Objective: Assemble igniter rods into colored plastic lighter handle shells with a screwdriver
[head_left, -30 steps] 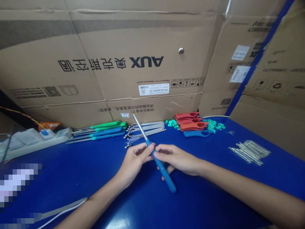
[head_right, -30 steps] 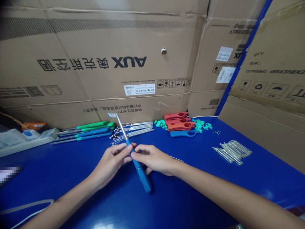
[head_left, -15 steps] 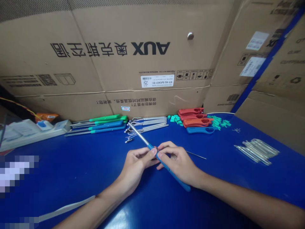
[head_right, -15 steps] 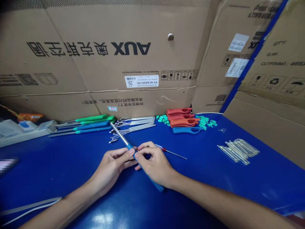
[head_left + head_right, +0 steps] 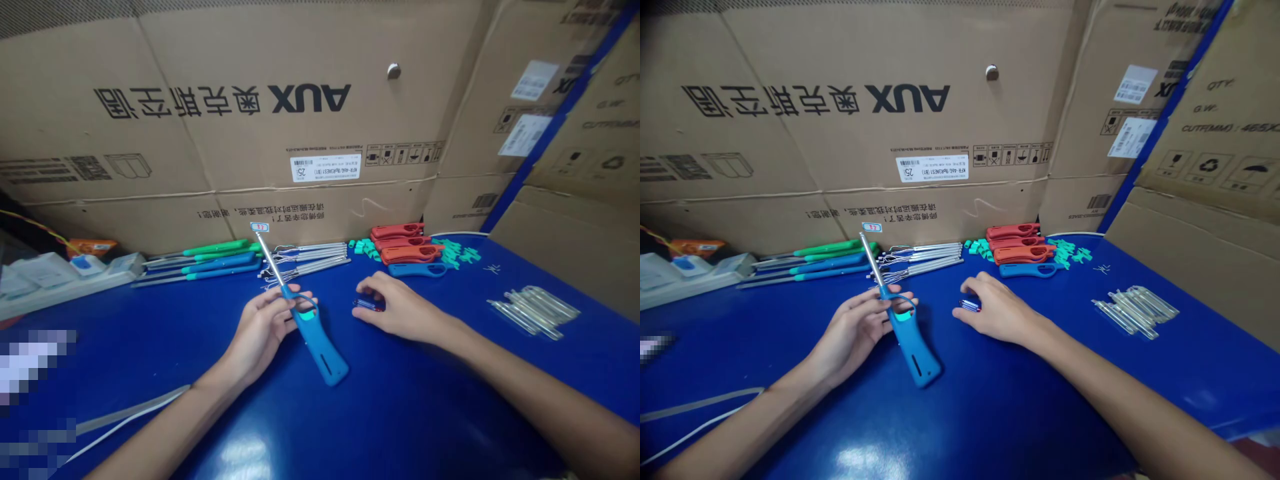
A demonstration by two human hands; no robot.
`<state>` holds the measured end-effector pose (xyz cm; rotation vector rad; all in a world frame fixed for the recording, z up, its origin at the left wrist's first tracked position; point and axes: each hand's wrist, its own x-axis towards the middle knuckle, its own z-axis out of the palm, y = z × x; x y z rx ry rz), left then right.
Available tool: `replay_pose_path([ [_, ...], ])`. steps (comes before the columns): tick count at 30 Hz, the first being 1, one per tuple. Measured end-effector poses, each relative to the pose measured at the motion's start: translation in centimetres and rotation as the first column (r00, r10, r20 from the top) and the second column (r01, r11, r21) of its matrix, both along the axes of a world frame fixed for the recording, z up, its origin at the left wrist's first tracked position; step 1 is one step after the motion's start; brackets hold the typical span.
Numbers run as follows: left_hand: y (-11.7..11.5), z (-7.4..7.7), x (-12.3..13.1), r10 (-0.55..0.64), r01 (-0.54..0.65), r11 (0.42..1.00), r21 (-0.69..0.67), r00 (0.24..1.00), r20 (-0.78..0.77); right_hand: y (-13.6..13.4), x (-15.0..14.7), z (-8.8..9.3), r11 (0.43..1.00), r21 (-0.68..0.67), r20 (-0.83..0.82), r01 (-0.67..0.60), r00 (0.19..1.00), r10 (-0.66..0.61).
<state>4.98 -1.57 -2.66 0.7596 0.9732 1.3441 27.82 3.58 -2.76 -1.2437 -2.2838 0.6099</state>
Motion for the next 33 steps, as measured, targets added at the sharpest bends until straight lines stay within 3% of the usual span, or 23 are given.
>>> replay_pose_path([
  [3, 0.5, 0.4, -0.3, 0.095, -0.095, 0.996, 0.002, 0.996, 0.004, 0.9, 0.9, -0.4, 0.995, -0.091, 0.171, 0.036, 0.985, -0.02],
  [5, 0.7, 0.7, -0.6, 0.15, -0.149, 0.988, 0.032, 0.988, -0.021, 0.8, 0.7, -0.4, 0.992, -0.127, 0.138, 0.0, 0.99, 0.018],
  [8, 1.0, 0.9, -1.2, 0.237, -0.228, 0.967, 0.116, 0.969, -0.072, -0.1, 0.1, 0.7, 0.968, -0.228, -0.18, -0.102, 0.982, 0.061],
  [11, 1.1, 1.0, -1.5, 0.271, -0.25, 0.954, 0.166, 0.955, -0.122, -1.6, -0.5, 2.4, 0.948, -0.252, -0.569, -0.194, 0.822, 0.018],
  [14, 1.0, 0.9, -1.4, 0.25, -0.224, 0.959, 0.174, 0.957, -0.144, -3.0, -0.9, 3.2, 0.962, -0.133, -0.741, -0.24, 0.668, 0.065],
  [16, 0.9, 0.8, -1.2, 0.226, -0.2, 0.964, 0.173, 0.963, -0.146, -3.6, -1.3, 2.8, 0.958, -0.09, -0.776, -0.273, 0.621, 0.104],
  [22, 0.8, 0.5, -0.9, 0.211, -0.183, 0.967, 0.177, 0.965, -0.154, -4.0, -1.9, 0.9, 0.936, -0.143, -0.738, -0.322, 0.664, 0.116],
  [29, 1.0, 0.1, -1.1, 0.249, -0.226, 0.962, 0.154, 0.957, -0.149, -3.9, -2.0, 1.3, 0.943, -0.163, -0.755, -0.29, 0.652, 0.07],
  [31, 1.1, 0.0, -1.1, 0.283, -0.261, 0.953, 0.153, 0.948, -0.146, -3.9, -1.8, 1.4, 0.961, -0.139, -0.715, -0.239, 0.695, 0.069],
  [33, 1.1, 0.0, -1.0, 0.33, -0.307, 0.939, 0.156, 0.933, -0.143, -3.7, -1.5, 1.4, 0.993, -0.025, -0.61, -0.115, 0.789, 0.076],
])
